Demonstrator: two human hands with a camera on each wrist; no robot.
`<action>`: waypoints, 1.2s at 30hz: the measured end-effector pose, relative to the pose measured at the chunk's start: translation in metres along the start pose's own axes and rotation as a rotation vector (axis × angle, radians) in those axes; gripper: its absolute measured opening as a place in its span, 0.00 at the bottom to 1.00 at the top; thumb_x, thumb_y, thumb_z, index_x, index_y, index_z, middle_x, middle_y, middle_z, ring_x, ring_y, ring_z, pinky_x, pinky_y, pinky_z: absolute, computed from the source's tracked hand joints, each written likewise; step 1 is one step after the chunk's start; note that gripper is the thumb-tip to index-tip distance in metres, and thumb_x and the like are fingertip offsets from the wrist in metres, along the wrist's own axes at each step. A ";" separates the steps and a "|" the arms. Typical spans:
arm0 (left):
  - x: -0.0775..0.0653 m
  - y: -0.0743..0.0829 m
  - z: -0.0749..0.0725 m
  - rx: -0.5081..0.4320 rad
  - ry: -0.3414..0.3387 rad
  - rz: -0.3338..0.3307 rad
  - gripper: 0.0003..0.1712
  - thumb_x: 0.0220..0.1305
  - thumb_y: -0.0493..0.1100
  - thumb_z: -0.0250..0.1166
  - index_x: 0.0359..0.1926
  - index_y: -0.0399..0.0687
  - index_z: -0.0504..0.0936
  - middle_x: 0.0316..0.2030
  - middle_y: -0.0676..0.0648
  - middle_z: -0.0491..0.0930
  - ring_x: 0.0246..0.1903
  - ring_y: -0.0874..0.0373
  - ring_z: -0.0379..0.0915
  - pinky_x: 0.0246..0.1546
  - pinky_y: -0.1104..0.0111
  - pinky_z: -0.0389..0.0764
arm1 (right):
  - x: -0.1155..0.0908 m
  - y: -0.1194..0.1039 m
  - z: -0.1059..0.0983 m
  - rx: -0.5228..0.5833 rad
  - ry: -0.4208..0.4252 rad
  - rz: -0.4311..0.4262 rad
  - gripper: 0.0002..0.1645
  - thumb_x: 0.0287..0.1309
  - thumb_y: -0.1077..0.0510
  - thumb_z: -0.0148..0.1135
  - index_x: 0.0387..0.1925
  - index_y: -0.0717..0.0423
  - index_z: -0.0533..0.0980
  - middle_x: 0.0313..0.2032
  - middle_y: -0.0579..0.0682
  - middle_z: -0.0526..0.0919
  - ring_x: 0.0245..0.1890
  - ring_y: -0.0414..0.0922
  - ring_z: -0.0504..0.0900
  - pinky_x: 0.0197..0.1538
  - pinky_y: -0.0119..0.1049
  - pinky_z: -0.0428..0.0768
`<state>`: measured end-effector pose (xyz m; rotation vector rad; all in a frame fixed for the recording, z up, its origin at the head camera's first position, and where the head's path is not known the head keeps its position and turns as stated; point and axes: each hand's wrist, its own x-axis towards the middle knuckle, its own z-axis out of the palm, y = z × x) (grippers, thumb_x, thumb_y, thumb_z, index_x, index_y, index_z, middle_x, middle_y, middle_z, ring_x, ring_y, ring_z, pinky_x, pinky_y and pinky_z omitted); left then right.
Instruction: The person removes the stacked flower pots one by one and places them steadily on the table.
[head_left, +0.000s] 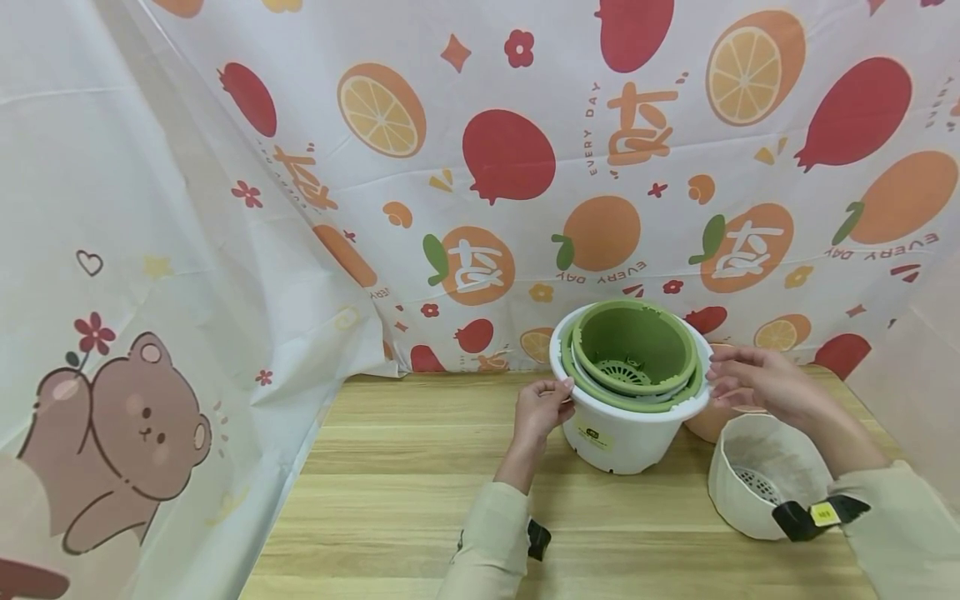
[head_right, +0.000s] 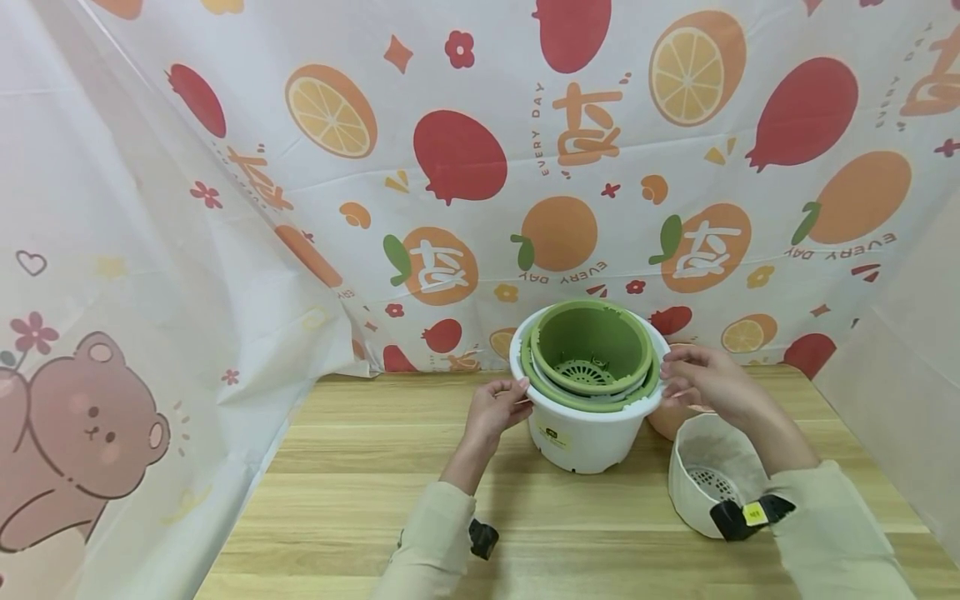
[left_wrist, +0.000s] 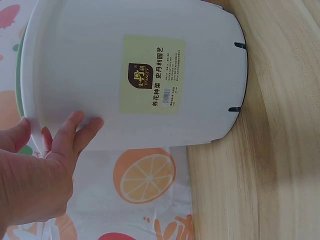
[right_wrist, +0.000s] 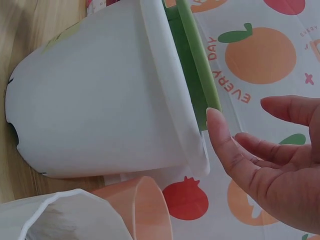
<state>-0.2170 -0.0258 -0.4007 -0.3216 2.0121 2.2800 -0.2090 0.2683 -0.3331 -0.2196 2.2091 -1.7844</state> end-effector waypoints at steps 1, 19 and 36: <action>0.000 0.000 0.000 0.000 0.000 -0.001 0.14 0.60 0.42 0.62 0.37 0.33 0.77 0.30 0.42 0.80 0.29 0.57 0.78 0.35 0.68 0.82 | 0.001 -0.001 0.000 0.000 0.003 0.003 0.29 0.65 0.60 0.49 0.57 0.79 0.53 0.36 0.51 0.79 0.33 0.47 0.81 0.40 0.41 0.82; 0.000 -0.001 0.000 -0.005 0.000 0.007 0.14 0.60 0.42 0.63 0.36 0.33 0.77 0.30 0.42 0.81 0.29 0.57 0.78 0.34 0.68 0.82 | 0.013 -0.001 0.003 0.045 0.023 0.022 0.32 0.66 0.60 0.47 0.59 0.80 0.48 0.36 0.52 0.77 0.33 0.46 0.81 0.41 0.43 0.81; -0.002 0.000 0.000 -0.010 0.001 0.000 0.13 0.60 0.41 0.63 0.36 0.33 0.77 0.29 0.42 0.81 0.28 0.58 0.78 0.34 0.69 0.82 | 0.024 -0.002 0.007 0.051 0.025 0.031 0.33 0.66 0.60 0.47 0.58 0.82 0.46 0.35 0.52 0.75 0.33 0.45 0.81 0.41 0.40 0.81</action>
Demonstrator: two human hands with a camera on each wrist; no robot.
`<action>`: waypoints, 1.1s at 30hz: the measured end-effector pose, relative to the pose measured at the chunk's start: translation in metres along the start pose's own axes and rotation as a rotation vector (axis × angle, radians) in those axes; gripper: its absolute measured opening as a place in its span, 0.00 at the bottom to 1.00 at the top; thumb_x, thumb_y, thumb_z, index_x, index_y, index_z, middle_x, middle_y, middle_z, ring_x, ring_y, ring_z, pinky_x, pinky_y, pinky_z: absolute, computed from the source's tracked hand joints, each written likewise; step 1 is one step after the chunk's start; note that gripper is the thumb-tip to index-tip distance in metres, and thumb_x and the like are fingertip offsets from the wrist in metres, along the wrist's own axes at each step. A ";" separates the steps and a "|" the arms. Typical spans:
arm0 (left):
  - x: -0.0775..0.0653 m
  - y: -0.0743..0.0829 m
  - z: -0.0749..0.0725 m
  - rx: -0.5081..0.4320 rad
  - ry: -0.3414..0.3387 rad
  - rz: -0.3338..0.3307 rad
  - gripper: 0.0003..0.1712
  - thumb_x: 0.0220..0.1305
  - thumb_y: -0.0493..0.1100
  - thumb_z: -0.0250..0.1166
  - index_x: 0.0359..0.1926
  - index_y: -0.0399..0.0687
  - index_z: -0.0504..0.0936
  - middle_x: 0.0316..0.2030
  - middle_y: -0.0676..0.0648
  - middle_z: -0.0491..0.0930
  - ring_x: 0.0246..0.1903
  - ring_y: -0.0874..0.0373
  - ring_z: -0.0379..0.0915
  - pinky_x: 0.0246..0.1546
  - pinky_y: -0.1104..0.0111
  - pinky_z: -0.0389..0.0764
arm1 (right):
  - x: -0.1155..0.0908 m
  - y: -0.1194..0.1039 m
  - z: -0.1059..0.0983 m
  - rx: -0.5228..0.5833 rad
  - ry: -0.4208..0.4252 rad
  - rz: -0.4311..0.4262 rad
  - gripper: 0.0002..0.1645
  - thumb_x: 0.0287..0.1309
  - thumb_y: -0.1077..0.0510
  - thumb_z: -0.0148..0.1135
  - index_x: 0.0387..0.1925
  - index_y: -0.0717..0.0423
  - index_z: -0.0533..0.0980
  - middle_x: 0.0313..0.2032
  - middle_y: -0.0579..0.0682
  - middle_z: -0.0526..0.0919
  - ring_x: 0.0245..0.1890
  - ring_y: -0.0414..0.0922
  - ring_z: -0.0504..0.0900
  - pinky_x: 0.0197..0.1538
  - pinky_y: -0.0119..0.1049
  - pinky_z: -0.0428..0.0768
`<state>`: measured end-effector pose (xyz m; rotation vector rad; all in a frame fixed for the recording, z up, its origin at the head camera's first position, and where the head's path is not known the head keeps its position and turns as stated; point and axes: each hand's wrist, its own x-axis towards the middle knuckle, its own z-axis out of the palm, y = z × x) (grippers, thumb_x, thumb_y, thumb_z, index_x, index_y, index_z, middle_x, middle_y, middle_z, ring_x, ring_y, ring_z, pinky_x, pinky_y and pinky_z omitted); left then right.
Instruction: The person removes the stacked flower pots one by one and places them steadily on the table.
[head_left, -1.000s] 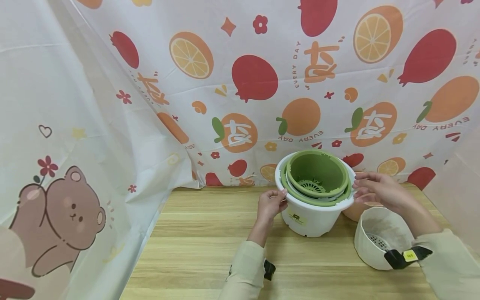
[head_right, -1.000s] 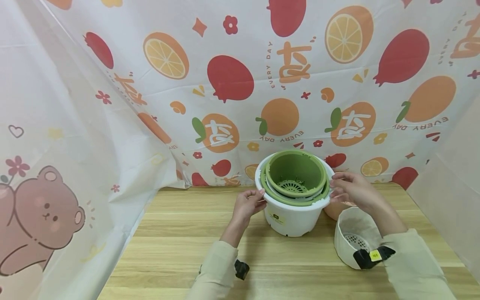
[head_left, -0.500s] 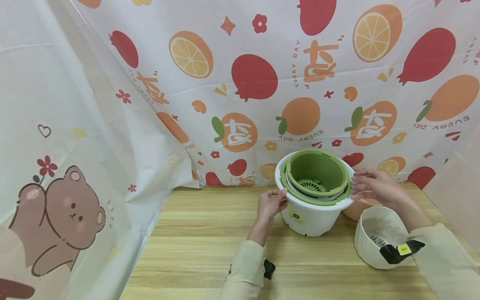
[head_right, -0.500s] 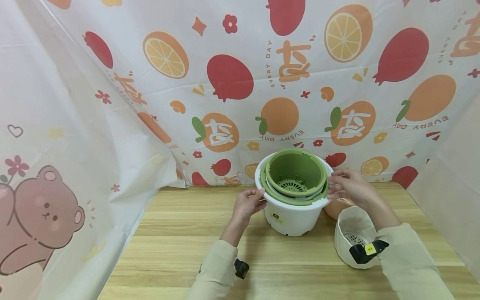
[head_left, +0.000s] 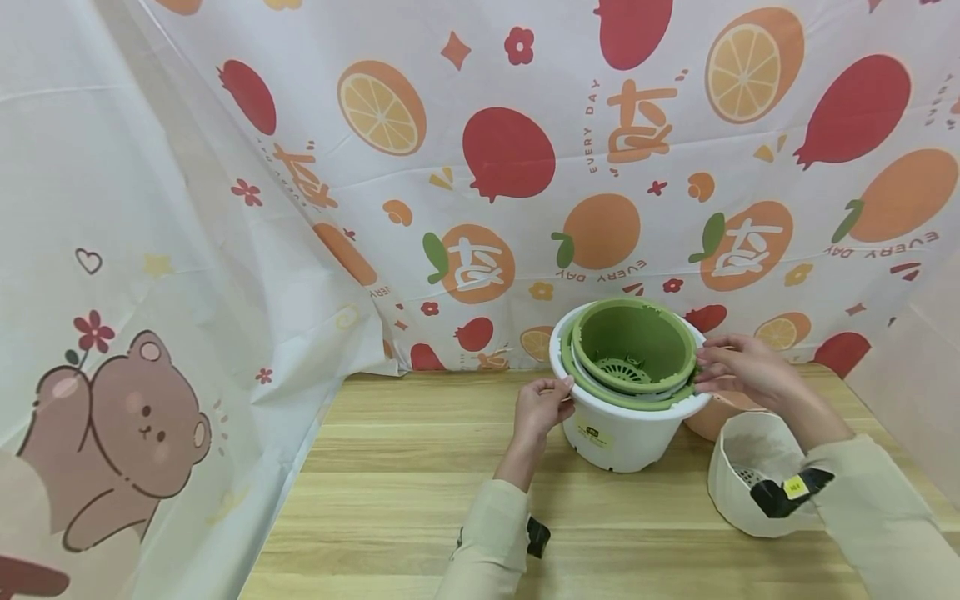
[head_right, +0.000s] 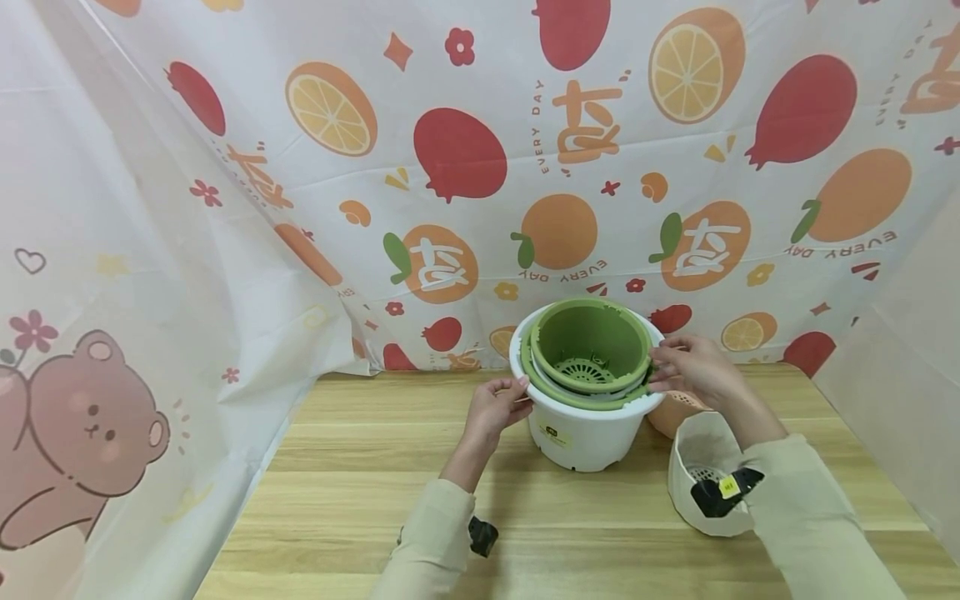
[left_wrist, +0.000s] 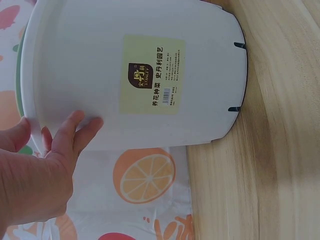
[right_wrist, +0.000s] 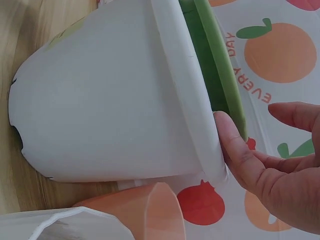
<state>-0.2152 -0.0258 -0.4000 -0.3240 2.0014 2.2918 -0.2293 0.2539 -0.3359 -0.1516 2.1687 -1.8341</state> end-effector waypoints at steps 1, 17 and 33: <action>0.000 0.000 0.000 0.000 0.001 -0.001 0.13 0.60 0.41 0.63 0.36 0.33 0.77 0.29 0.42 0.81 0.28 0.58 0.78 0.34 0.69 0.82 | 0.001 0.000 0.001 -0.002 0.001 0.005 0.33 0.66 0.60 0.47 0.58 0.82 0.46 0.35 0.52 0.75 0.33 0.45 0.81 0.41 0.40 0.81; 0.001 -0.001 0.000 -0.015 0.003 0.003 0.13 0.59 0.41 0.63 0.36 0.33 0.77 0.30 0.41 0.81 0.28 0.58 0.78 0.34 0.69 0.82 | 0.014 0.002 0.007 -0.034 0.016 0.050 0.29 0.65 0.64 0.46 0.56 0.80 0.48 0.37 0.58 0.71 0.30 0.41 0.78 0.42 0.39 0.81; 0.000 0.000 0.000 -0.007 0.000 -0.002 0.13 0.60 0.42 0.63 0.36 0.33 0.77 0.30 0.41 0.80 0.27 0.59 0.77 0.34 0.69 0.82 | 0.016 0.004 0.011 -0.065 0.032 0.041 0.17 0.63 0.67 0.46 0.46 0.78 0.55 0.32 0.56 0.70 0.28 0.40 0.78 0.42 0.37 0.81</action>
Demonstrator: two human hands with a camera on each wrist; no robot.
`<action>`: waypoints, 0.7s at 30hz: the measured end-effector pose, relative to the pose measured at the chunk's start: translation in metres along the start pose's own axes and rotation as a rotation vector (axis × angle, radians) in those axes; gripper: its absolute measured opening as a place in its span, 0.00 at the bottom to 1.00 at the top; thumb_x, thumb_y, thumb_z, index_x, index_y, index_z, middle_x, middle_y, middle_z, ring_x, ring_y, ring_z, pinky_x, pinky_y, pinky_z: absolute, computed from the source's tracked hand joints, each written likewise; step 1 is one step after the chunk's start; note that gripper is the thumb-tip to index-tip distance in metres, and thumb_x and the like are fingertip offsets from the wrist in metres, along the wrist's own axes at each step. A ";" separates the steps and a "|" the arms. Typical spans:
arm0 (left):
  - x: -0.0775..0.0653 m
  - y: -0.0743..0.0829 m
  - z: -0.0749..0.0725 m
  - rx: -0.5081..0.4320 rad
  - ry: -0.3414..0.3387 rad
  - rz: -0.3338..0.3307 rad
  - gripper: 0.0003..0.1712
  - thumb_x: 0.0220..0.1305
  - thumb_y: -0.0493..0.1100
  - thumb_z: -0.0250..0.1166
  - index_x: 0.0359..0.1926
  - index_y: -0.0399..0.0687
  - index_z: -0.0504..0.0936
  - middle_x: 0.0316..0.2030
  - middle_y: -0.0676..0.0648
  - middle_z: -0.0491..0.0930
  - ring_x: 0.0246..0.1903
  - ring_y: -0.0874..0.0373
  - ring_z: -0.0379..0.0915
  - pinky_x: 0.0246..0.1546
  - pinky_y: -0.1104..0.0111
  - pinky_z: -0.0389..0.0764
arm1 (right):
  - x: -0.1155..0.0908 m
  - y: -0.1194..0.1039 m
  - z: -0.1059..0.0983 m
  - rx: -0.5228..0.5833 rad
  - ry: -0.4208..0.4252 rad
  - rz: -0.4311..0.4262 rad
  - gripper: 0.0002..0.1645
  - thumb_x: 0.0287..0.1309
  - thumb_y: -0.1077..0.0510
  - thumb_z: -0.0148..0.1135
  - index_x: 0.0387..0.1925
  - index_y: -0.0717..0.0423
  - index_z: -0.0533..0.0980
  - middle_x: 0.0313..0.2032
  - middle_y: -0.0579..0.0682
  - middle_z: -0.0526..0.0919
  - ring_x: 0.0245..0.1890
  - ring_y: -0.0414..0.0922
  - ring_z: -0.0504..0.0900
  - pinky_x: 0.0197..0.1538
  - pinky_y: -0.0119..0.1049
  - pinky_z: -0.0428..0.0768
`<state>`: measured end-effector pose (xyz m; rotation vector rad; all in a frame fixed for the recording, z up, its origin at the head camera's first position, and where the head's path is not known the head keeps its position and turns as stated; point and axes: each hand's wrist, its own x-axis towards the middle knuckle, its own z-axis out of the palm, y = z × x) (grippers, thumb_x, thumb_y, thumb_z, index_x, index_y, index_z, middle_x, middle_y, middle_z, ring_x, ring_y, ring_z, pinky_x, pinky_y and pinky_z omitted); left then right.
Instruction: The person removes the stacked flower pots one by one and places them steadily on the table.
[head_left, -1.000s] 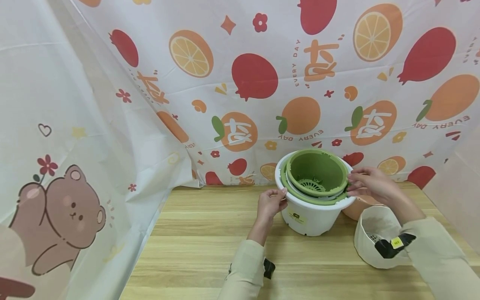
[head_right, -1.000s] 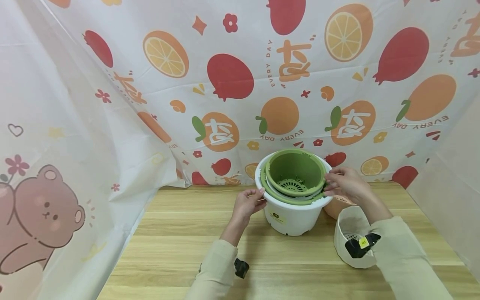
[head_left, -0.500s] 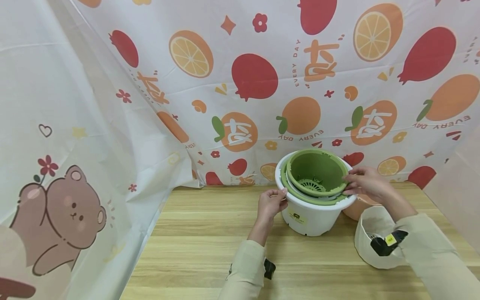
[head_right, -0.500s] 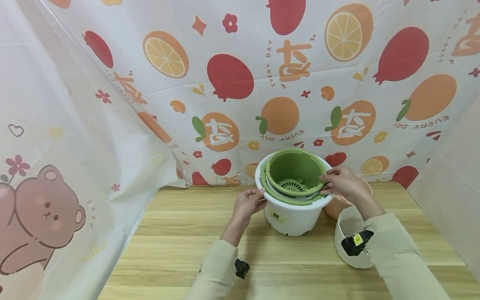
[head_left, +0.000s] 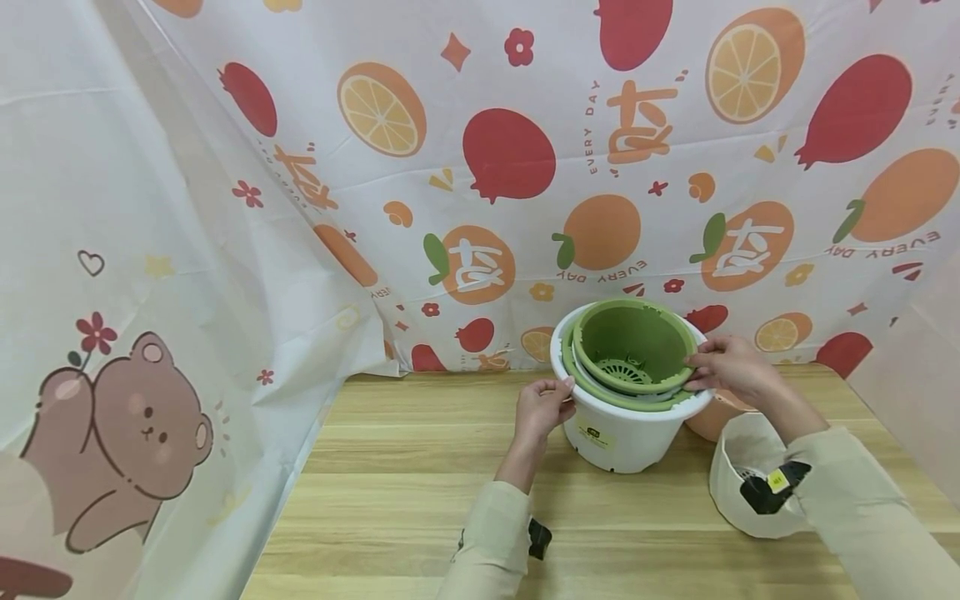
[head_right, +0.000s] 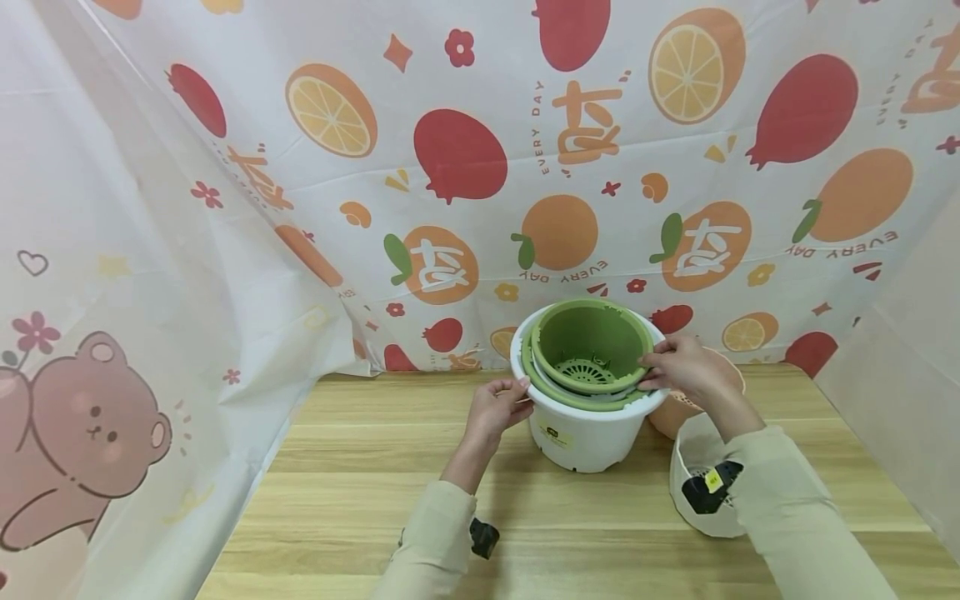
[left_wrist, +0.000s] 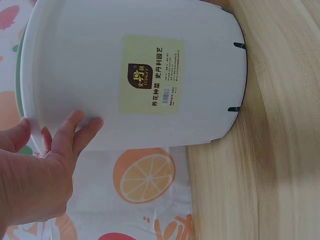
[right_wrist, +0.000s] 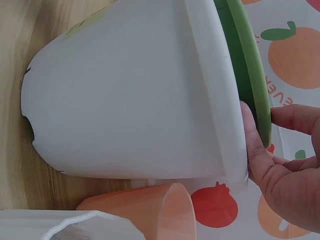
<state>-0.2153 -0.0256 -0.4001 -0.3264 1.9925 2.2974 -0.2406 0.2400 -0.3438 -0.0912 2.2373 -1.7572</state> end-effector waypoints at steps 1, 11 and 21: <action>0.000 0.000 0.000 0.001 0.000 -0.001 0.13 0.60 0.42 0.63 0.36 0.33 0.77 0.30 0.41 0.80 0.27 0.59 0.77 0.34 0.69 0.82 | 0.000 0.000 0.000 -0.006 0.001 0.001 0.16 0.63 0.67 0.45 0.45 0.77 0.56 0.32 0.56 0.70 0.28 0.39 0.78 0.42 0.37 0.81; 0.001 -0.001 0.000 0.009 -0.001 0.004 0.13 0.60 0.42 0.62 0.37 0.33 0.77 0.31 0.41 0.80 0.27 0.59 0.77 0.34 0.69 0.82 | 0.001 0.002 0.001 -0.055 -0.027 -0.040 0.13 0.64 0.68 0.43 0.43 0.78 0.57 0.35 0.59 0.68 0.30 0.39 0.78 0.43 0.36 0.81; 0.001 0.000 0.001 0.006 0.003 -0.006 0.12 0.60 0.42 0.62 0.36 0.33 0.77 0.31 0.41 0.80 0.27 0.59 0.77 0.34 0.69 0.82 | 0.001 0.002 0.001 -0.045 -0.044 -0.039 0.12 0.65 0.69 0.40 0.43 0.78 0.56 0.40 0.64 0.66 0.30 0.39 0.79 0.43 0.35 0.80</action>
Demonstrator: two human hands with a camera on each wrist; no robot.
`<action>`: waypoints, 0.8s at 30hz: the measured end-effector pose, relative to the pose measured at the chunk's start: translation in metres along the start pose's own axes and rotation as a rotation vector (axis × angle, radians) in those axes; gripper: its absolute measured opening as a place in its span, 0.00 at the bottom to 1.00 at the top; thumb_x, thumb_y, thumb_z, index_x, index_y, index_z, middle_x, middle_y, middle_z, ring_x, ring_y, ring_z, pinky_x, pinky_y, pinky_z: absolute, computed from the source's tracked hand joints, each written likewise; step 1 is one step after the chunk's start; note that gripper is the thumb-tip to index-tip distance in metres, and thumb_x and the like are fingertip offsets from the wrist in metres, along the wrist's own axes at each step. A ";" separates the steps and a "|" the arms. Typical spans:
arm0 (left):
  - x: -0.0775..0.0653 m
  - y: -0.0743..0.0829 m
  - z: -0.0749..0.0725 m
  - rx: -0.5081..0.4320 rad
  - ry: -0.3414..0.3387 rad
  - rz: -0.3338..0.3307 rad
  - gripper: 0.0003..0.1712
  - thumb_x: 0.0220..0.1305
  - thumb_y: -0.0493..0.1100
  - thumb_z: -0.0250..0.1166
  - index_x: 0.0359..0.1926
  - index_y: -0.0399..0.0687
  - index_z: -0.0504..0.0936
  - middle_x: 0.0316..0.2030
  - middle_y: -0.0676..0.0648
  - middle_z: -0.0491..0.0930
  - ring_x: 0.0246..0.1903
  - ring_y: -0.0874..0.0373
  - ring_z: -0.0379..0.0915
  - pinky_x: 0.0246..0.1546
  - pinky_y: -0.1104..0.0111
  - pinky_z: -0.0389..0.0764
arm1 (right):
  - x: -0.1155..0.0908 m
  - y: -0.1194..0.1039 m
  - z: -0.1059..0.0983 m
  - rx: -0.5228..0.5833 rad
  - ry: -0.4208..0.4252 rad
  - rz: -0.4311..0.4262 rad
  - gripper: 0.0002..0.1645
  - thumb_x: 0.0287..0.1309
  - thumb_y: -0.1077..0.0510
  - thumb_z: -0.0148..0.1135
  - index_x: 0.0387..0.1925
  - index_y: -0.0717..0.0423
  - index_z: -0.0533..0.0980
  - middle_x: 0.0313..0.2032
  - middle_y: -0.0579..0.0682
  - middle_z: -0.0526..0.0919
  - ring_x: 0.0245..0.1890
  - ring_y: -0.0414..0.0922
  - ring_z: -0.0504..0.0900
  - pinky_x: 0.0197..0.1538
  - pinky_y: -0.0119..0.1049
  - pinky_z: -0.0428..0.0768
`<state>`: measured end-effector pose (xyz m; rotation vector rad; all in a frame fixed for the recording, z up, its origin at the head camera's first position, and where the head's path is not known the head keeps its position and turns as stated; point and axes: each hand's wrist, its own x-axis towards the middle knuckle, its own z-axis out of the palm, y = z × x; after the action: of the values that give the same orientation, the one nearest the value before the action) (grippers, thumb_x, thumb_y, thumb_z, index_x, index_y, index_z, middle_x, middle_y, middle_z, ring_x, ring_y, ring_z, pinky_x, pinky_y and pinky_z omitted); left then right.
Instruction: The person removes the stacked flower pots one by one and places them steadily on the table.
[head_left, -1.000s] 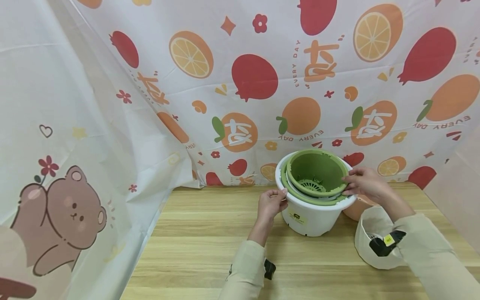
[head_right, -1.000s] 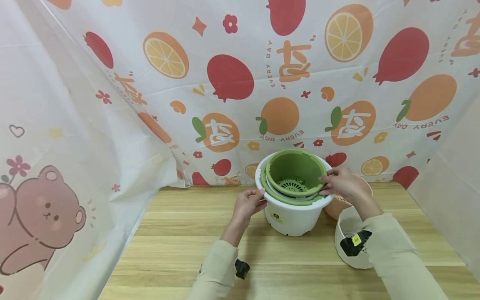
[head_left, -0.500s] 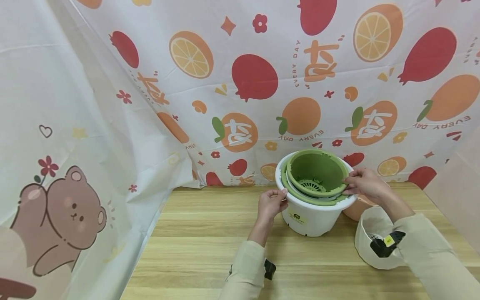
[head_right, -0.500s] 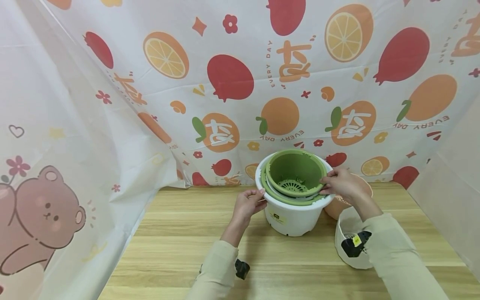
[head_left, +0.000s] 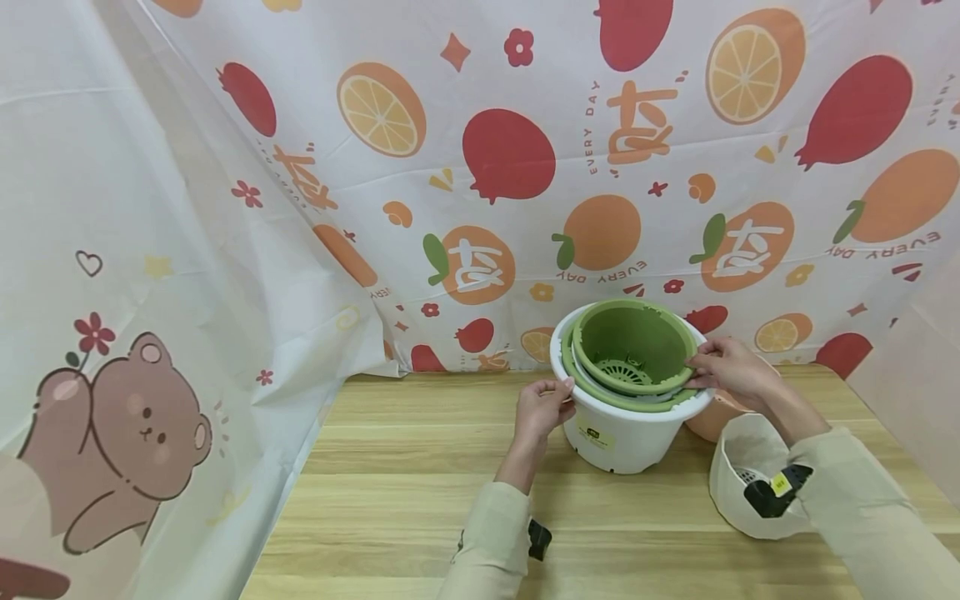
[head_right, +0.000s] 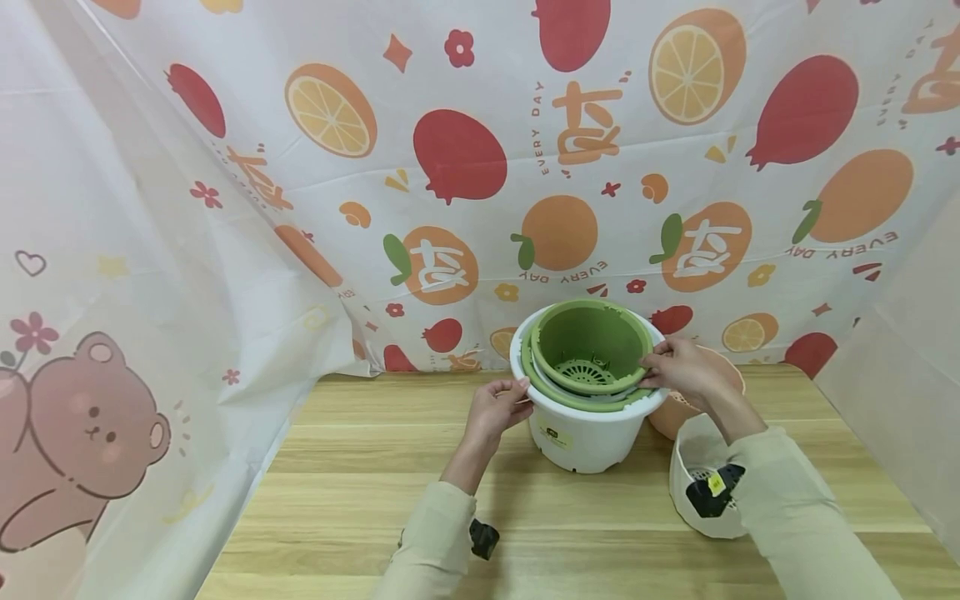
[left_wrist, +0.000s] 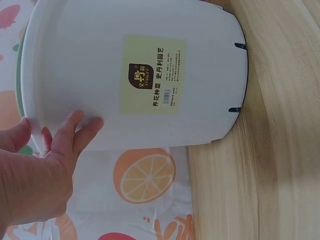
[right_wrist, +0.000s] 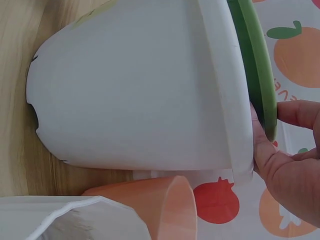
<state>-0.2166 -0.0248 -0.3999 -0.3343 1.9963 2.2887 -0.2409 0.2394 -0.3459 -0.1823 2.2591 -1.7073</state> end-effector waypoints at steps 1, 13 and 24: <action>0.000 0.000 0.000 0.001 0.000 -0.001 0.12 0.60 0.42 0.62 0.36 0.33 0.77 0.31 0.41 0.80 0.27 0.58 0.77 0.34 0.69 0.82 | 0.000 0.000 0.000 0.002 0.001 0.001 0.12 0.65 0.69 0.40 0.43 0.78 0.56 0.40 0.64 0.66 0.30 0.39 0.79 0.43 0.35 0.81; 0.001 -0.001 0.000 0.004 -0.002 -0.004 0.13 0.60 0.42 0.62 0.36 0.33 0.77 0.32 0.41 0.80 0.29 0.57 0.78 0.35 0.69 0.81 | -0.001 0.001 -0.002 0.004 -0.014 0.003 0.12 0.66 0.68 0.39 0.43 0.78 0.57 0.40 0.63 0.68 0.31 0.38 0.79 0.42 0.33 0.80; 0.000 -0.001 0.000 0.002 -0.001 0.002 0.12 0.60 0.41 0.62 0.35 0.34 0.77 0.31 0.41 0.80 0.29 0.57 0.77 0.34 0.69 0.82 | -0.002 -0.001 0.000 -0.011 0.007 -0.004 0.14 0.65 0.68 0.41 0.43 0.81 0.58 0.41 0.66 0.68 0.31 0.38 0.79 0.43 0.33 0.80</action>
<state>-0.2168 -0.0251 -0.4007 -0.3303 1.9994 2.2874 -0.2393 0.2398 -0.3444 -0.1841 2.2755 -1.7003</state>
